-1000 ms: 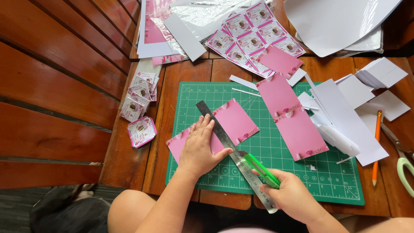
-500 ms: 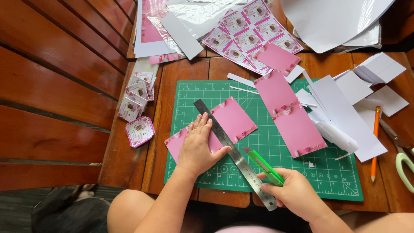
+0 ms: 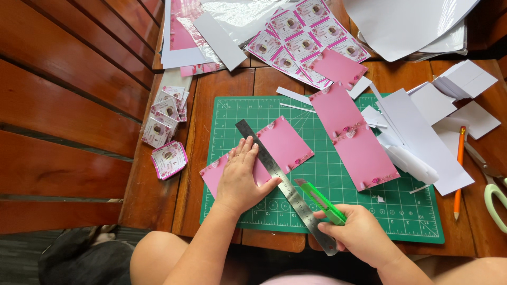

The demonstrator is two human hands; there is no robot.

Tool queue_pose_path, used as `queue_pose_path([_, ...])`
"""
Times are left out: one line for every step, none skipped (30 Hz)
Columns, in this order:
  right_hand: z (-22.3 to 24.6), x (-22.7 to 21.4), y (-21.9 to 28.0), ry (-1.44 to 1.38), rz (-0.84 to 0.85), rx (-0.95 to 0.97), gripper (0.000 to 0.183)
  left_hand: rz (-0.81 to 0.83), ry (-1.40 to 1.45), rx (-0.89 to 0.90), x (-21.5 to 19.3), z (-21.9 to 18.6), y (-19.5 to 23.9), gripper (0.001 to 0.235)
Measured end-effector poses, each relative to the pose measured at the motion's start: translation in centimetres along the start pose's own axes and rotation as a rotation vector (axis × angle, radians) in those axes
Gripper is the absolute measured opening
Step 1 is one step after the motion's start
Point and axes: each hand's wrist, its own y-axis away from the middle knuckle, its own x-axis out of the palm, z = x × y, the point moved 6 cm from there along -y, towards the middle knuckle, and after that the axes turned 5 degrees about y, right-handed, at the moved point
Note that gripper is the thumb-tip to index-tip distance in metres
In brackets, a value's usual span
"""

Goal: The person uses a ruler and a utility knife to cut a pink patterned sheet of paper on a green cutting mat. They repeatedly measure, align, and cut the paper into smaller rectangular pieces.

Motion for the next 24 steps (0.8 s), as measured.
queue_pose_path([0.03, -0.01, 0.02, 0.005, 0.000, 0.002, 0.023, -0.001, 0.001, 0.001, 0.01, 0.01, 0.01, 0.097])
queue_pose_path([0.06, -0.01, 0.04, 0.009, 0.001, 0.003, 0.023, -0.003, 0.001, 0.003, 0.01, 0.01, 0.03, 0.098])
queue_pose_path([-0.01, -0.01, -0.01, 0.009, 0.001, 0.003, 0.023, -0.003, 0.001, 0.003, -0.02, -0.02, 0.01, 0.098])
queue_pose_path([-0.06, 0.00, -0.07, 0.009, 0.002, 0.000, 0.023, -0.003, -0.002, 0.003, -0.06, -0.06, 0.00, 0.098])
queue_pose_path([-0.12, 0.01, -0.12, 0.009, 0.004, -0.003, 0.023, -0.002, -0.005, 0.003, -0.08, -0.10, 0.00, 0.098])
queue_pose_path([-0.14, 0.01, -0.12, 0.010, 0.004, -0.003, 0.023, -0.002, -0.005, 0.002, -0.03, -0.04, 0.02, 0.098])
queue_pose_path([-0.12, -0.01, -0.13, 0.011, 0.003, -0.006, 0.023, -0.006, -0.004, 0.005, 0.00, -0.01, 0.02, 0.098])
queue_pose_path([-0.11, -0.04, -0.14, 0.013, 0.003, -0.009, 0.023, -0.009, -0.002, 0.007, 0.03, 0.03, 0.02, 0.098])
queue_pose_path([-0.11, -0.02, -0.16, 0.013, 0.003, -0.009, 0.023, -0.009, -0.002, 0.007, 0.02, 0.03, 0.03, 0.098])
queue_pose_path([-0.11, -0.02, -0.18, 0.008, 0.003, -0.009, 0.023, -0.011, -0.005, 0.008, 0.00, 0.01, 0.03, 0.098])
queue_pose_path([-0.12, -0.02, -0.19, 0.004, 0.002, -0.009, 0.024, -0.012, -0.007, 0.009, -0.01, -0.02, 0.04, 0.098])
queue_pose_path([-0.18, 0.02, -0.21, 0.004, 0.002, -0.009, 0.024, -0.012, -0.007, 0.009, 0.10, 0.08, 0.07, 0.098])
queue_pose_path([-0.21, 0.03, -0.24, 0.002, 0.000, -0.011, 0.023, -0.016, -0.006, 0.011, 0.17, 0.17, 0.07, 0.098])
queue_pose_path([-0.24, 0.05, -0.26, 0.000, -0.003, -0.012, 0.023, -0.020, -0.005, 0.014, 0.24, 0.26, 0.07, 0.098])
queue_pose_path([-0.18, 0.03, -0.23, 0.000, -0.003, -0.013, 0.023, -0.020, -0.005, 0.014, 0.21, 0.23, 0.07, 0.098])
queue_pose_path([-0.13, 0.02, -0.20, 0.015, -0.003, -0.011, 0.024, -0.018, -0.006, 0.012, 0.20, 0.21, 0.07, 0.098])
queue_pose_path([-0.08, 0.00, -0.16, 0.031, -0.003, -0.009, 0.024, -0.015, -0.006, 0.010, 0.19, 0.19, 0.06, 0.098])
queue_pose_path([-0.02, -0.02, -0.09, 0.031, -0.003, -0.009, 0.024, -0.015, -0.006, 0.010, 0.17, 0.15, 0.06, 0.098])
queue_pose_path([0.02, -0.03, -0.03, 0.037, -0.003, -0.004, 0.024, -0.015, -0.003, 0.008, 0.14, 0.14, 0.06, 0.098])
queue_pose_path([0.06, -0.04, 0.03, 0.043, -0.004, 0.000, 0.024, -0.015, -0.001, 0.006, 0.11, 0.13, 0.06, 0.098])
queue_pose_path([0.06, -0.04, 0.03, 0.043, -0.004, 0.000, 0.024, -0.015, -0.001, 0.006, 0.10, 0.12, 0.02, 0.098])
queue_pose_path([0.06, -0.03, 0.02, 0.050, -0.003, -0.001, 0.024, -0.011, -0.004, -0.001, 0.12, 0.16, -0.02, 0.099])
queue_pose_path([0.03, -0.03, 0.02, 0.057, -0.002, -0.001, 0.025, -0.006, -0.007, -0.008, 0.18, 0.18, -0.06, 0.100])
queue_pose_path([-0.07, -0.02, -0.05, 0.057, -0.002, -0.001, 0.025, -0.005, -0.006, -0.008, 0.18, 0.16, -0.12, 0.100])
